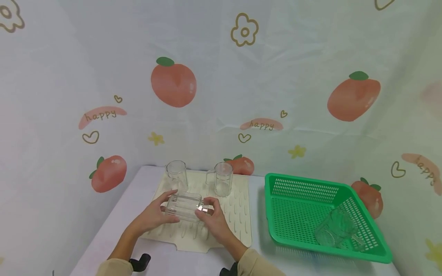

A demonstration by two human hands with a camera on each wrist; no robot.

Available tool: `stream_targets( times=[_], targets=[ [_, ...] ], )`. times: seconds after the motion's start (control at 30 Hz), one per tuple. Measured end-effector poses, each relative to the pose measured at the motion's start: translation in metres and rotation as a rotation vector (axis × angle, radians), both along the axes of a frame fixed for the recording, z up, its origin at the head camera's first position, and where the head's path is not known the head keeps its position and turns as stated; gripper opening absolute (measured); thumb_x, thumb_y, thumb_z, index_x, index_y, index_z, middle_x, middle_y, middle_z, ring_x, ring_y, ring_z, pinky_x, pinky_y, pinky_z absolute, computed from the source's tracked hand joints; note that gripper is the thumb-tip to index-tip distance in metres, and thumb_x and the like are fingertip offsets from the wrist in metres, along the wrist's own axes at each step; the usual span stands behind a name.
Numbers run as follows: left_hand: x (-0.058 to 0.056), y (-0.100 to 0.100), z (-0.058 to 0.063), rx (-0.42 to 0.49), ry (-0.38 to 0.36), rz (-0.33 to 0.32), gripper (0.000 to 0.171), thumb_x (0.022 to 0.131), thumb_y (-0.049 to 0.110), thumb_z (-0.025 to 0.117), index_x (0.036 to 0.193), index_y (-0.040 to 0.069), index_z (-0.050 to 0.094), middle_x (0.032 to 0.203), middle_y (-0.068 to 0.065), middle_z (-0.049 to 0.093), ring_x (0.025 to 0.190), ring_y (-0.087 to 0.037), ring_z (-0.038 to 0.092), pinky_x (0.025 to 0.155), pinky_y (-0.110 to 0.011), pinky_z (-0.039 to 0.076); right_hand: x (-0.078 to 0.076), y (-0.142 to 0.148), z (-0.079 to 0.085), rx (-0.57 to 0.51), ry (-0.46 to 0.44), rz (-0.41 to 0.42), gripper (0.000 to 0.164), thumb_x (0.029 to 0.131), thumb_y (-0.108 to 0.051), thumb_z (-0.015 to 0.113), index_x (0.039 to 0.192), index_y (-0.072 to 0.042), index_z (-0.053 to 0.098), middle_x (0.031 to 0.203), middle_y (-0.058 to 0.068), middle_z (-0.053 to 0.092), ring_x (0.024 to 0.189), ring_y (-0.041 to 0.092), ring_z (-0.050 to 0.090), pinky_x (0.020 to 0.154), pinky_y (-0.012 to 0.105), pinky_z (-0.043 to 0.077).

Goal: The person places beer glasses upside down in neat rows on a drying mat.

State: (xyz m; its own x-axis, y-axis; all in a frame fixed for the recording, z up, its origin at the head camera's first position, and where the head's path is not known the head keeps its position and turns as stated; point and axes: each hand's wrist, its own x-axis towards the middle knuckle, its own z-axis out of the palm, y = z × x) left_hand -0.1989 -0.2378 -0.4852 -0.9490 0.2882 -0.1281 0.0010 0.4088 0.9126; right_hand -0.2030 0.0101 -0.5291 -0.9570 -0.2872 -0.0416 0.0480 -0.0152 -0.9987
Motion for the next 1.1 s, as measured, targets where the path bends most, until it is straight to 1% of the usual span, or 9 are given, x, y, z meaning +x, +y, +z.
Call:
stream_targets(
  times=[0.17,0.23,0.33,0.47,0.53,0.63,0.8,0.97,1.1],
  targets=[
    [-0.001,-0.001,-0.001,-0.021,0.042,0.018,0.098,0.079,0.023,0.089,0.158,0.017,0.031,0.158,-0.03,0.034,0.109,-0.026,0.067,0.076,-0.031,0.059,0.002,0.0,0.003,0.057,0.022,0.001,0.055,0.095,-0.034,0.072,0.137,-0.015,0.041,0.142,0.009,0.045,0.122,0.023,0.059,0.09,0.031,0.056],
    [-0.002,-0.002,0.0,-0.031,0.045,0.031,0.097,0.078,0.024,0.089,0.158,0.019,0.033,0.159,-0.029,0.034,0.111,-0.027,0.067,0.076,-0.031,0.059,0.002,0.001,0.005,0.071,0.054,0.002,0.054,0.095,-0.032,0.072,0.137,-0.014,0.042,0.143,0.009,0.047,0.125,0.026,0.059,0.09,0.031,0.057],
    [-0.002,-0.003,0.001,-0.039,0.043,0.045,0.096,0.078,0.025,0.09,0.156,0.02,0.035,0.158,-0.027,0.034,0.113,-0.028,0.066,0.077,-0.03,0.059,0.002,0.002,0.006,0.097,0.11,0.012,0.053,0.096,-0.029,0.072,0.137,-0.013,0.043,0.146,0.01,0.049,0.132,0.031,0.057,0.096,0.034,0.057],
    [0.0,-0.003,0.006,-0.043,0.049,0.048,0.093,0.077,0.024,0.09,0.154,0.018,0.037,0.156,-0.026,0.036,0.113,-0.028,0.066,0.076,-0.03,0.06,0.001,0.004,0.011,0.15,0.214,0.012,0.052,0.095,-0.026,0.073,0.137,-0.012,0.047,0.147,0.011,0.054,0.14,0.036,0.051,0.11,0.048,0.05],
    [0.001,-0.003,0.009,-0.036,0.051,0.06,0.092,0.077,0.021,0.09,0.153,0.018,0.039,0.155,-0.024,0.038,0.111,-0.028,0.066,0.075,-0.03,0.06,0.0,0.005,0.014,0.174,0.278,0.002,0.052,0.094,-0.025,0.073,0.138,-0.011,0.049,0.147,0.013,0.055,0.141,0.036,0.05,0.112,0.055,0.047],
    [0.001,-0.003,0.015,-0.04,0.072,0.067,0.09,0.076,0.02,0.09,0.151,0.018,0.041,0.154,-0.023,0.039,0.112,-0.029,0.065,0.074,-0.03,0.059,-0.001,0.005,0.02,0.219,0.376,-0.022,0.053,0.093,-0.023,0.074,0.139,-0.01,0.052,0.144,0.012,0.058,0.139,0.034,0.052,0.111,0.057,0.046],
    [0.002,-0.002,0.021,-0.083,0.113,0.076,0.087,0.077,0.025,0.09,0.149,0.021,0.042,0.153,-0.023,0.039,0.115,-0.033,0.062,0.074,-0.031,0.058,0.0,0.005,0.033,0.28,0.527,-0.036,0.049,0.095,-0.023,0.073,0.139,-0.008,0.056,0.138,0.01,0.062,0.131,0.03,0.058,0.109,0.055,0.049],
    [0.003,-0.001,0.021,-0.112,0.144,0.089,0.086,0.077,0.027,0.091,0.149,0.023,0.044,0.152,-0.022,0.04,0.117,-0.035,0.06,0.074,-0.032,0.057,0.001,0.004,0.041,0.325,0.662,-0.047,0.04,0.095,-0.014,0.071,0.132,-0.005,0.058,0.125,0.011,0.065,0.116,0.026,0.064,0.103,0.043,0.055],
    [0.003,0.0,0.021,-0.105,0.179,0.085,0.086,0.077,0.026,0.091,0.149,0.022,0.045,0.152,-0.02,0.041,0.118,-0.037,0.059,0.075,-0.032,0.057,0.001,0.003,0.044,0.407,0.72,-0.055,0.034,0.097,-0.015,0.07,0.128,-0.006,0.062,0.11,0.008,0.067,0.103,0.02,0.064,0.092,0.034,0.056]
  ],
)
